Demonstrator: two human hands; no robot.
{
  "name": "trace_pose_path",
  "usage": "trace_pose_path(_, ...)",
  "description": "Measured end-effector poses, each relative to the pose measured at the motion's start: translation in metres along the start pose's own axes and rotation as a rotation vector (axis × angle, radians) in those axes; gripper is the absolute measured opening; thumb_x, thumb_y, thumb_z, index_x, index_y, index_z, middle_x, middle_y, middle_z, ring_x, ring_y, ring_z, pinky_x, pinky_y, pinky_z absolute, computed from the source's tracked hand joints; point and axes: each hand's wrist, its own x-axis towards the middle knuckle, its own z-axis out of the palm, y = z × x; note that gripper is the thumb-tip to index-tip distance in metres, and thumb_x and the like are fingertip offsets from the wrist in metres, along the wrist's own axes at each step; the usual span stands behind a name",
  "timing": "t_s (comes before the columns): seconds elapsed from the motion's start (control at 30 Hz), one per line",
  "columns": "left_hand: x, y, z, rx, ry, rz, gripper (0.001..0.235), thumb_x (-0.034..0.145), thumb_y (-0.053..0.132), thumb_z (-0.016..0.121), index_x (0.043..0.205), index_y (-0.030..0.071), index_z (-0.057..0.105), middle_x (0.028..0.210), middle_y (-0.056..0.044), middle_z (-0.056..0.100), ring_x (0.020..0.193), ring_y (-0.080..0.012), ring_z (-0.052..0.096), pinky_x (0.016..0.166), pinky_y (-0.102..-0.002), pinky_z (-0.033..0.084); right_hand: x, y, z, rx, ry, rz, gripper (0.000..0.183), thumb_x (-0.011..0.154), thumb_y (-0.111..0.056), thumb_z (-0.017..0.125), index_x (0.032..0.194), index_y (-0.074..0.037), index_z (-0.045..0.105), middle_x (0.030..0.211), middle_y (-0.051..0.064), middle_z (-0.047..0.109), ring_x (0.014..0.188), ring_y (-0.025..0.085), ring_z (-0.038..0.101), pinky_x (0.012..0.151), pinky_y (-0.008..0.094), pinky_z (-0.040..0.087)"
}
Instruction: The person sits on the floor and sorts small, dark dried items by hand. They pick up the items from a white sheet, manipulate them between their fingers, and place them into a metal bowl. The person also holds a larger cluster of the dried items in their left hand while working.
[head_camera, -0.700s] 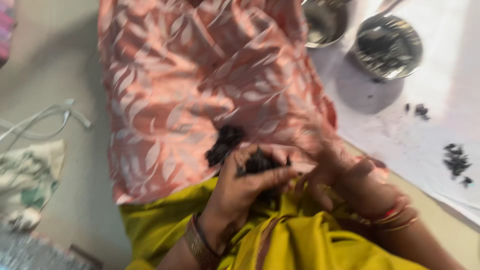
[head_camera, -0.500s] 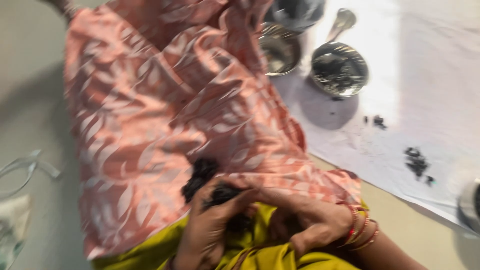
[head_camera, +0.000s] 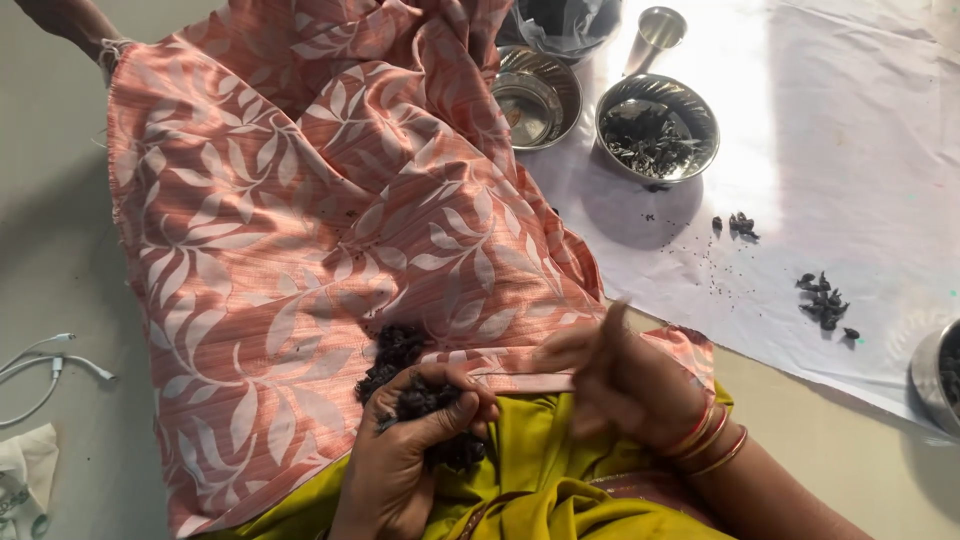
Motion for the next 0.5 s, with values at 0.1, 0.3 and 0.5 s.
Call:
trace_pose_path(0.1, -0.004, 0.001, 0.000, 0.027, 0.033, 0.048, 0.008, 0.081, -0.003, 0.076, 0.087, 0.000, 0.072, 0.083, -0.013, 0.077, 0.076, -0.0187, 0.072, 0.068, -0.030, 0.058, -0.002, -0.018, -0.037, 0.224, 0.490, -0.206, 0.041, 0.107, -0.039, 0.041, 0.105, -0.007, 0.065, 0.060, -0.002, 0.053, 0.035, 0.004, 0.031, 0.027, 0.016, 0.025)
trace_pose_path(0.3, -0.002, -0.006, 0.004, 0.161, -0.014, -0.026, 0.010, 0.080, -0.002, 0.079, 0.089, 0.000, 0.074, 0.081, -0.011, 0.076, 0.071, -0.0169, 0.070, 0.064, -0.029, 0.057, -0.057, -0.030, -0.115, 0.284, 0.278, -0.474, 0.050, 0.120, -0.043, 0.044, 0.101, -0.001, 0.065, 0.052, -0.004, 0.038, 0.037, 0.004, 0.028, 0.032, 0.015, 0.026)
trace_pose_path(0.5, -0.003, -0.002, 0.011, 0.292, -0.123, -0.152, 0.013, 0.080, 0.002, 0.081, 0.089, -0.001, 0.074, 0.077, -0.010, 0.074, 0.069, -0.0162, 0.070, 0.061, -0.029, 0.057, -0.109, -0.025, -0.170, -0.297, 0.453, -0.031, 0.074, 0.107, -0.062, 0.041, 0.081, 0.001, 0.068, 0.040, -0.005, 0.041, 0.031, 0.006, 0.034, 0.031, 0.021, 0.033)
